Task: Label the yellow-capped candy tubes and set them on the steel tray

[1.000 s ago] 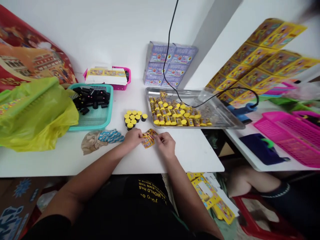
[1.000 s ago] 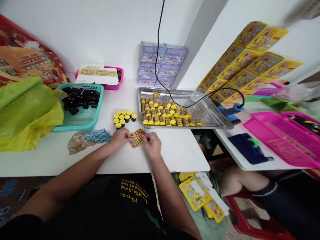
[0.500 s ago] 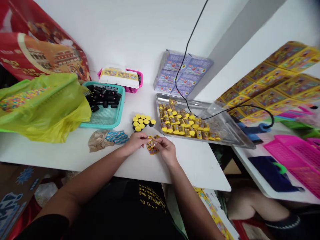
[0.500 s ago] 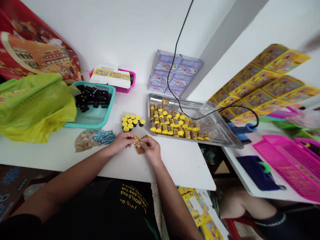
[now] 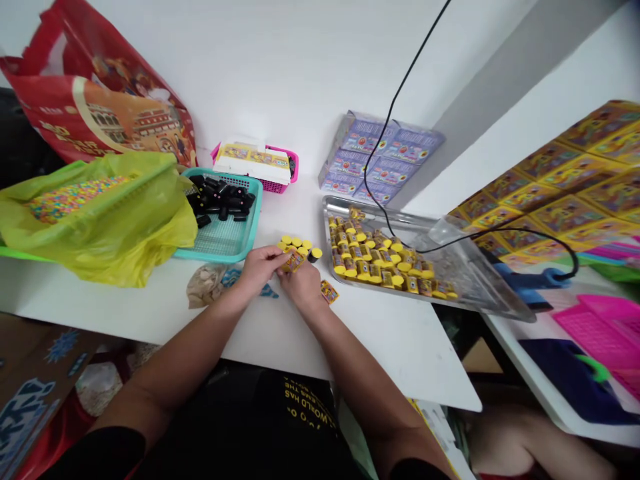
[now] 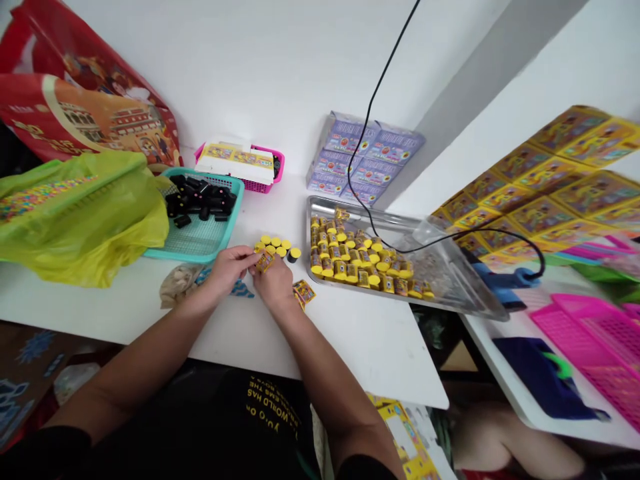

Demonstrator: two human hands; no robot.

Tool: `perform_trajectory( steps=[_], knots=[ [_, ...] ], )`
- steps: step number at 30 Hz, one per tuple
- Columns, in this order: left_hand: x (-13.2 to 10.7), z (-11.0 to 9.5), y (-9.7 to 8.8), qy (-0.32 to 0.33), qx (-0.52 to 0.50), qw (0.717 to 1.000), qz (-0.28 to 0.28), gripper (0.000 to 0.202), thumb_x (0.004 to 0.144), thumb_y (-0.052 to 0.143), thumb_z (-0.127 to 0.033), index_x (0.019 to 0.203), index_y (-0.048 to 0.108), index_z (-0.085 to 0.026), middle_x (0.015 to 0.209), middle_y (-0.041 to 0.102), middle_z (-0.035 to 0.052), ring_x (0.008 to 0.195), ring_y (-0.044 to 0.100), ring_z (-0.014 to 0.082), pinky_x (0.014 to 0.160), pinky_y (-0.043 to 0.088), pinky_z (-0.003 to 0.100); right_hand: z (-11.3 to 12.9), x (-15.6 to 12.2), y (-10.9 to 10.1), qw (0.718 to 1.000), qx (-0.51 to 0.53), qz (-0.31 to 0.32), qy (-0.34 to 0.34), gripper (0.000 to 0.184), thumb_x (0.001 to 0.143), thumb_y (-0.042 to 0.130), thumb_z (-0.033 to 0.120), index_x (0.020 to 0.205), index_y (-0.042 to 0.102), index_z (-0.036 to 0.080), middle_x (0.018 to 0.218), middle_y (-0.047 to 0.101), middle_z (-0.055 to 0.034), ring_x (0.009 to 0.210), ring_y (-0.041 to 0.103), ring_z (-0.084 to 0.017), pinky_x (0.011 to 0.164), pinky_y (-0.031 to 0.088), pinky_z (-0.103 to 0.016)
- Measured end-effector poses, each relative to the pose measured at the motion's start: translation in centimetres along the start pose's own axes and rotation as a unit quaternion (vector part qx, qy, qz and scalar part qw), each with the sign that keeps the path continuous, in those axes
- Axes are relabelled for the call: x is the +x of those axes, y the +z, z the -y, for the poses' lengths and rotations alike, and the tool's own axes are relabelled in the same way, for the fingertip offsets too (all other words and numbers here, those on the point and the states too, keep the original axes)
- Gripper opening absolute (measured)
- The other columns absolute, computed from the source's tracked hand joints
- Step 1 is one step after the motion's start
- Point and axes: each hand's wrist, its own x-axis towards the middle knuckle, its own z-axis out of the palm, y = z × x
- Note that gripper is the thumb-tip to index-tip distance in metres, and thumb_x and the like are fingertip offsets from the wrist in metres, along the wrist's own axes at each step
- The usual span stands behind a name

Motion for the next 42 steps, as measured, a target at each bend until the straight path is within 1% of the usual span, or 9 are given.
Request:
perform_trajectory(
  steps=[5, 9, 11, 15, 18, 21, 29, 36, 42],
  knots=[
    [-0.3, 0.3, 0.4, 0.003, -0.032, 0.999, -0.001, 0.034, 0.058, 0.079, -0.042, 0.059, 0.058, -0.015, 0.048, 0.054, -0.0029, 0.041, 0.038, 0.0057, 0.040, 0.025, 0.021, -0.1, -0.5, 0.6, 0.999, 0.040, -0.016, 0.018, 0.025, 0.083, 0.055, 0.032, 0.101, 0.063, 0.017, 0.096, 0.065, -0.0112, 0.081, 0.061, -0.022, 0.065, 0.042, -0.029],
    [-0.5, 0.2, 0.4, 0.000, -0.037, 0.999, 0.007, 0.036, 0.059, 0.080, -0.040, 0.061, 0.053, -0.016, 0.048, 0.054, -0.0037, 0.040, 0.040, 0.0058, 0.040, 0.027, 0.020, -2.5, -0.6, -1.1, 0.972, 0.206, -0.069, 0.084, 0.024, 0.069, 0.069, 0.038, 0.079, 0.057, 0.020, 0.071, 0.059, -0.0019, 0.061, 0.053, -0.016, 0.056, 0.040, -0.027],
    [-0.6, 0.2, 0.4, 0.002, -0.025, 0.999, 0.022, 0.035, 0.060, 0.080, -0.040, 0.062, 0.054, -0.016, 0.050, 0.056, -0.0028, 0.042, 0.044, 0.0070, 0.040, 0.031, 0.020, -4.0, -0.4, -2.2, 0.918, 0.362, -0.102, 0.123, 0.028, 0.065, 0.071, 0.040, 0.072, 0.051, 0.021, 0.060, 0.052, 0.0032, 0.051, 0.047, -0.012, 0.049, 0.038, -0.025],
    [-0.6, 0.5, 0.7, 0.002, 0.011, 0.998, 0.064, 0.034, 0.060, 0.080, -0.040, 0.064, 0.056, -0.016, 0.057, 0.060, -0.0010, 0.047, 0.051, 0.0089, 0.041, 0.038, 0.021, -6.0, 0.1, -4.0, 0.770, 0.615, -0.108, 0.130, 0.030, 0.065, 0.072, 0.041, 0.075, 0.051, 0.022, 0.056, 0.050, 0.0063, 0.040, 0.042, -0.009, 0.041, 0.033, -0.024],
    [-0.6, 0.9, 0.8, -0.002, 0.037, 0.995, 0.098, 0.031, 0.062, 0.079, -0.037, 0.065, 0.057, -0.016, 0.059, 0.061, 0.0007, 0.048, 0.053, 0.0097, 0.043, 0.040, 0.022, -6.3, 0.0, -4.7, 0.732, 0.671, -0.073, 0.095, 0.027, 0.063, 0.074, 0.035, 0.076, 0.056, 0.021, 0.057, 0.053, 0.0061, 0.040, 0.044, -0.008, 0.040, 0.034, -0.023],
    [-0.6, 1.1, 0.8, -0.003, 0.052, 0.991, 0.122, 0.029, 0.063, 0.078, -0.036, 0.066, 0.058, -0.015, 0.059, 0.062, 0.0010, 0.047, 0.054, 0.0103, 0.045, 0.043, 0.023, -6.2, 0.0, -4.9, 0.725, 0.682, -0.053, 0.081, 0.025, 0.060, 0.076, 0.031, 0.073, 0.058, 0.021, 0.056, 0.054, 0.0066, 0.039, 0.044, -0.007, 0.040, 0.033, -0.023],
    [-0.6, 1.3, 1.1, -0.014, 0.051, 0.990, 0.133, 0.028, 0.062, 0.078, -0.035, 0.067, 0.059, -0.015, 0.057, 0.063, 0.0006, 0.047, 0.055, 0.0111, 0.048, 0.046, 0.025, -6.0, 0.0, -4.8, 0.746, 0.659, -0.016, 0.091, 0.026, 0.059, 0.077, 0.031, 0.069, 0.056, 0.020, 0.051, 0.051, 0.0082, 0.037, 0.042, -0.007, 0.039, 0.033, -0.022],
    [-0.5, 1.4, 0.9, -0.021, 0.058, 0.991, 0.120, 0.027, 0.064, 0.077, -0.039, 0.066, 0.064, -0.015, 0.055, 0.061, 0.0005, 0.046, 0.052, 0.0101, 0.045, 0.041, 0.023, -5.4, -0.2, -4.2, 0.748, 0.652, -0.068, 0.102, 0.026, 0.058, 0.079, 0.030, 0.070, 0.058, 0.020, 0.057, 0.055, 0.0065, 0.040, 0.043, -0.006, 0.040, 0.034, -0.022],
    [-0.6, 1.5, 1.1, -0.044, 0.049, 0.986, 0.150, 0.027, 0.068, 0.074, -0.041, 0.070, 0.066, -0.015, 0.054, 0.058, -0.0005, 0.045, 0.048, 0.0090, 0.045, 0.039, 0.022, -4.8, -0.3, -4.0, 0.764, 0.631, -0.089, 0.096, 0.027, 0.060, 0.078, 0.033, 0.071, 0.057, 0.021, 0.058, 0.054, 0.0058, 0.045, 0.043, -0.008, 0.043, 0.037, -0.023]
  ],
)
